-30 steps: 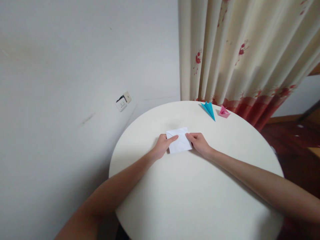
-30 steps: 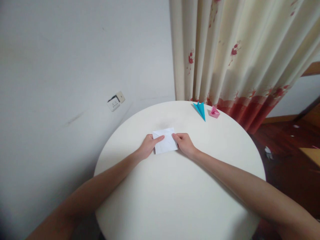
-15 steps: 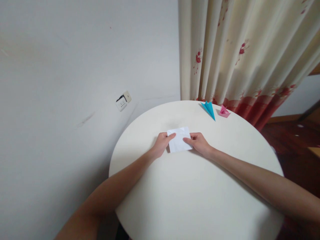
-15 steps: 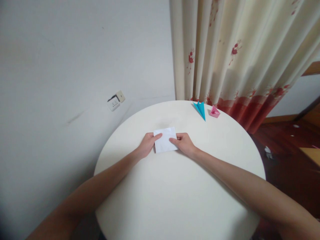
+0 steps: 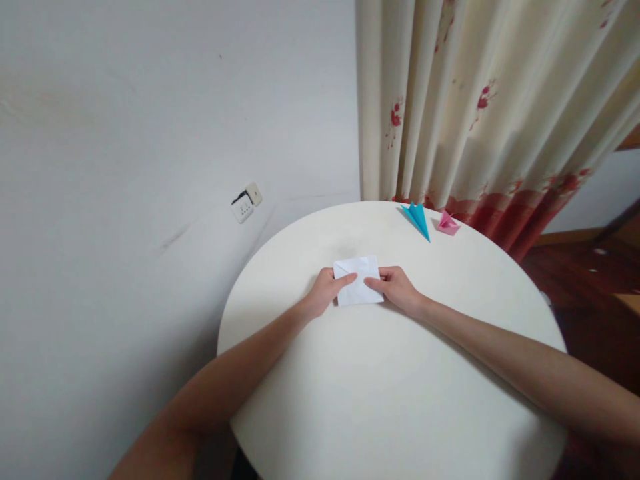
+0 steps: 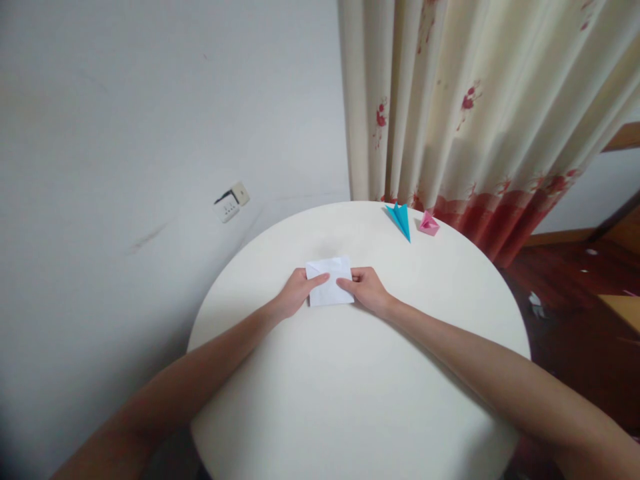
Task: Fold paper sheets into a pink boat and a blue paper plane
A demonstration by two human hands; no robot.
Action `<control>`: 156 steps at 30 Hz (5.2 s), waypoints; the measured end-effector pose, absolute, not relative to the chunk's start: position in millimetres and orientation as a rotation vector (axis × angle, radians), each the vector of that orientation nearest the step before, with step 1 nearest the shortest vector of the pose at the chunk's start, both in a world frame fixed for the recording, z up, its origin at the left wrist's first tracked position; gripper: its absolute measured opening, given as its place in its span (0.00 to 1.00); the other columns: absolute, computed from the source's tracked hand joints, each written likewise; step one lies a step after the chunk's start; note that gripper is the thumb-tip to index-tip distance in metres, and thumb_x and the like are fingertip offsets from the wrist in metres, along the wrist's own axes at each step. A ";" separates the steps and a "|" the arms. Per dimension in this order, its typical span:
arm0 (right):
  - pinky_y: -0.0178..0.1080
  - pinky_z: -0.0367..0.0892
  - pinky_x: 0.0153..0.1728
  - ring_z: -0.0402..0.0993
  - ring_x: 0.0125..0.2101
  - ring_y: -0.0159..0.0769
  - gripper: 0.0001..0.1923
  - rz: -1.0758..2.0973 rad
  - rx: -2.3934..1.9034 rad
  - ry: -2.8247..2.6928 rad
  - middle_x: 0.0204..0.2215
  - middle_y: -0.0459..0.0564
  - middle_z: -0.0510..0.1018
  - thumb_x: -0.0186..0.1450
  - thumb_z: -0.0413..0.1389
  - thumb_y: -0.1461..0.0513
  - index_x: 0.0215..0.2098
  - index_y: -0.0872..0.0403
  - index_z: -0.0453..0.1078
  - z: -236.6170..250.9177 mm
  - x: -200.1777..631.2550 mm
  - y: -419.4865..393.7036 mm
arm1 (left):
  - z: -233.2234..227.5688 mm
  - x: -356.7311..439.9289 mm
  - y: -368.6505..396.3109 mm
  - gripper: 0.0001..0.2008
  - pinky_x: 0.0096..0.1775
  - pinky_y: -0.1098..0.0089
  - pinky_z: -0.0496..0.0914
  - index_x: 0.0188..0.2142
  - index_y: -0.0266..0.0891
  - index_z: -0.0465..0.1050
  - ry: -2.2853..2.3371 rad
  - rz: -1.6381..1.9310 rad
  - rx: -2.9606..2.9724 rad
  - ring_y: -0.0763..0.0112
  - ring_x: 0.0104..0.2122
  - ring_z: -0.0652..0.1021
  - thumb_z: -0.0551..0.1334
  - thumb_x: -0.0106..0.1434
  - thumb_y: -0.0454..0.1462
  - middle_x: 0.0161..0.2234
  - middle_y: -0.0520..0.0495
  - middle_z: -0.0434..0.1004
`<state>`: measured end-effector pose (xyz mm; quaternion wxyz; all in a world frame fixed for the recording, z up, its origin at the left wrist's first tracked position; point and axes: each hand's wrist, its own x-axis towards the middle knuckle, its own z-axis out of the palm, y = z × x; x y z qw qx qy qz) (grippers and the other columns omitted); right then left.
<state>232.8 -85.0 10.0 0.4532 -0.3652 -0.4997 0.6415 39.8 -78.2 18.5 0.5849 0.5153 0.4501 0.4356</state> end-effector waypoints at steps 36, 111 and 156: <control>0.41 0.70 0.35 0.78 0.31 0.40 0.21 1.713 -0.841 -1.096 0.34 0.55 0.84 0.48 0.73 0.56 0.37 0.58 0.80 8.8 235.5 -82.5 | 19.5 37.7 -77.9 0.23 0.28 0.72 0.66 0.31 0.31 0.79 1.131 0.929 1.448 0.69 0.26 0.75 0.72 0.51 0.52 0.28 0.45 0.79; 0.41 0.70 0.34 0.78 0.30 0.40 0.20 1.598 -0.932 -1.147 0.32 0.56 0.84 0.47 0.73 0.55 0.32 0.60 0.81 7.4 230.8 -85.2 | 20.0 46.4 -85.8 0.23 0.34 0.66 0.72 0.35 0.32 0.82 1.123 0.998 1.232 0.60 0.32 0.81 0.76 0.47 0.49 0.33 0.40 0.83; 0.36 0.60 0.26 0.66 0.23 0.32 0.21 1.137 -1.069 -1.364 0.21 0.49 0.75 0.60 0.59 0.46 0.22 0.55 0.73 11.8 243.3 -72.2 | 31.0 33.8 -73.3 0.27 0.36 0.62 0.77 0.36 0.31 0.82 1.146 1.260 1.056 0.54 0.35 0.83 0.78 0.42 0.49 0.39 0.36 0.84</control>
